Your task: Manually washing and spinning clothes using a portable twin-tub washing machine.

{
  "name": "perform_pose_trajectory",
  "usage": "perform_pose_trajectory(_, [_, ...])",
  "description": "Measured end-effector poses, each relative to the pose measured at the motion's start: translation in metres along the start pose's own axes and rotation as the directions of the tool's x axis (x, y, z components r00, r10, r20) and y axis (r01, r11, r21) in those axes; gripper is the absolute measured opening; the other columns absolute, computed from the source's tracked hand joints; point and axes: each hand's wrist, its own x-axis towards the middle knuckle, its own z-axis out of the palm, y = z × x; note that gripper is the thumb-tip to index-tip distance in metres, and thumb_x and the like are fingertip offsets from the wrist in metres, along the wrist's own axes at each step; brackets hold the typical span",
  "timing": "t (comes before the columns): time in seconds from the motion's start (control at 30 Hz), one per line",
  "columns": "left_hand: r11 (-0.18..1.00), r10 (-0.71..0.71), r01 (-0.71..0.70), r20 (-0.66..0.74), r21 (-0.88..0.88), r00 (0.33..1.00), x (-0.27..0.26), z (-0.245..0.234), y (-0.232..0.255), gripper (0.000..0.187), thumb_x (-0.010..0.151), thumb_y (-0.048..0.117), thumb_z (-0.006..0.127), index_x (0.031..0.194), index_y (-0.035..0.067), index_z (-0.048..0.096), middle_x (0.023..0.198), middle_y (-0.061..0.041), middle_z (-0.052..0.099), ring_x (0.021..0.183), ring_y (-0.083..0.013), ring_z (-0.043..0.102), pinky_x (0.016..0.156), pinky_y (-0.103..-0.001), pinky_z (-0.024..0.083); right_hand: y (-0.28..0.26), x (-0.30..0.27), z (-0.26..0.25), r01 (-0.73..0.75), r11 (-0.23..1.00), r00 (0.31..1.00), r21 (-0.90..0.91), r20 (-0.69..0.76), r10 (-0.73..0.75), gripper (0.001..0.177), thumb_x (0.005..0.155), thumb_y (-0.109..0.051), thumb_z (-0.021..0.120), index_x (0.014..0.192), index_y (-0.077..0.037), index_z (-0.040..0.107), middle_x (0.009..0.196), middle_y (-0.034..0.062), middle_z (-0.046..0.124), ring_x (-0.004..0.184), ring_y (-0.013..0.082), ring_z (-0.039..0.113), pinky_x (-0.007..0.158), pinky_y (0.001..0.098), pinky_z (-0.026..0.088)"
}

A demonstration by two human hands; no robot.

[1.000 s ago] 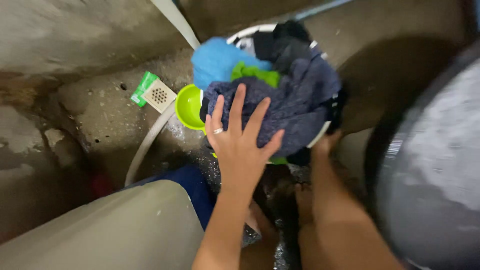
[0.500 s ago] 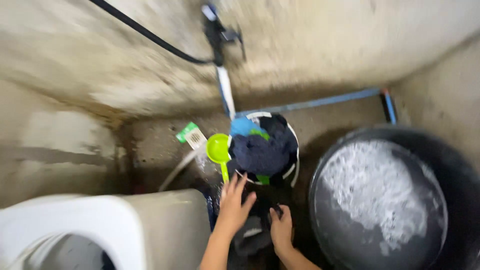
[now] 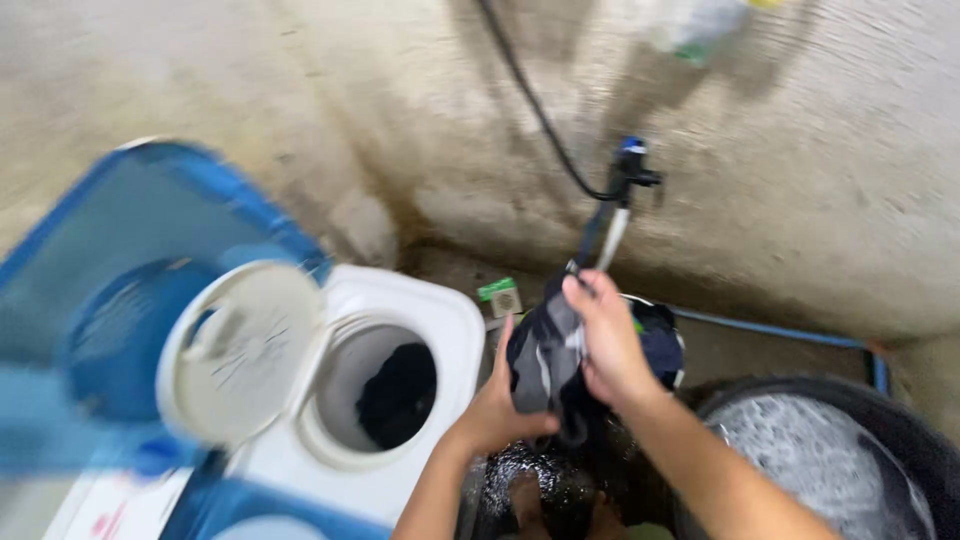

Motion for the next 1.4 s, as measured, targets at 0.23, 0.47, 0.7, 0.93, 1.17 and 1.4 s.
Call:
perform_pose_trajectory(0.23, [0.980,0.196,-0.164,-0.357,0.117,0.913,-0.038,-0.095,0.084,0.084,0.079,0.014,0.079,0.155,0.007,0.044,0.140,-0.010,0.061,0.126,-0.0175,0.060,0.110,-0.034,0.047,-0.064,-0.027,0.138,0.145,0.967,0.912,-0.210,0.407,-0.049,0.038,0.098,-0.027,0.069,0.127,-0.007,0.055,0.107,0.0010,0.065,0.099,0.0106,0.063,0.090,0.0298,0.053])
perform_pose_trajectory(0.47, [0.828,0.465,-0.090,-0.590,0.553,0.660,-0.094,-0.154,0.159,0.041,0.085,0.018,0.082,0.122,0.003,0.069,0.103,-0.006,0.079,0.092,-0.0118,0.074,0.087,-0.029,0.059,-0.045,-0.037,0.212,0.623,0.757,0.536,-0.198,0.813,-0.229,0.098,0.095,-0.033,0.087,0.163,-0.007,0.020,0.163,0.0124,0.033,0.152,0.0223,0.037,0.125,0.0364,0.038])
perform_pose_trajectory(0.7, [0.939,0.317,-0.134,-0.642,0.318,0.698,-0.115,-0.177,0.115,0.046,0.092,0.025,0.080,0.128,-0.001,0.070,0.114,-0.012,0.076,0.104,-0.0143,0.067,0.094,-0.031,0.056,0.001,-0.046,0.246,0.843,0.375,0.422,-0.386,0.906,-0.015,0.097,0.069,-0.014,0.091,0.151,-0.008,0.041,0.150,0.0186,0.048,0.143,0.0290,0.047,0.119,0.0410,0.038])
perform_pose_trajectory(0.93, [0.954,0.066,-0.263,-0.755,-0.144,0.652,-0.113,-0.255,-0.040,0.074,0.101,0.048,0.053,0.155,-0.002,0.046,0.132,-0.018,0.061,0.124,-0.0283,0.055,0.107,-0.043,0.046,0.025,0.002,0.278,0.668,0.687,0.562,-0.287,0.799,-0.213,0.037,0.094,0.008,0.070,0.129,-0.004,0.062,0.119,0.0047,0.068,0.116,0.0130,0.066,0.106,0.0269,0.053])
perform_pose_trajectory(1.17, [0.715,-0.069,0.346,-0.430,0.608,0.900,-0.037,-0.209,-0.188,0.077,0.094,0.046,0.070,0.151,0.003,0.043,0.154,-0.021,0.048,0.145,-0.0339,0.044,0.121,-0.043,0.034,0.056,0.016,0.304,-0.191,0.964,0.864,0.183,0.498,0.076,0.023,0.101,-0.011,0.062,0.122,-0.002,0.064,0.110,0.0148,0.072,0.097,0.0251,0.074,0.082,0.0407,0.065])
perform_pose_trajectory(1.4, [0.738,0.207,0.204,-0.503,0.643,0.839,-0.087,-0.234,-0.141,0.065,0.087,0.036,0.075,0.141,0.004,0.057,0.141,-0.019,0.059,0.131,-0.0365,0.053,0.109,-0.047,0.042,0.036,0.005,0.289,-0.147,0.975,0.903,0.169,0.426,0.062,0.025,0.108,-0.016,0.053,0.123,0.003,0.060,0.118,0.0179,0.069,0.103,0.0281,0.074,0.090,0.0432,0.067])
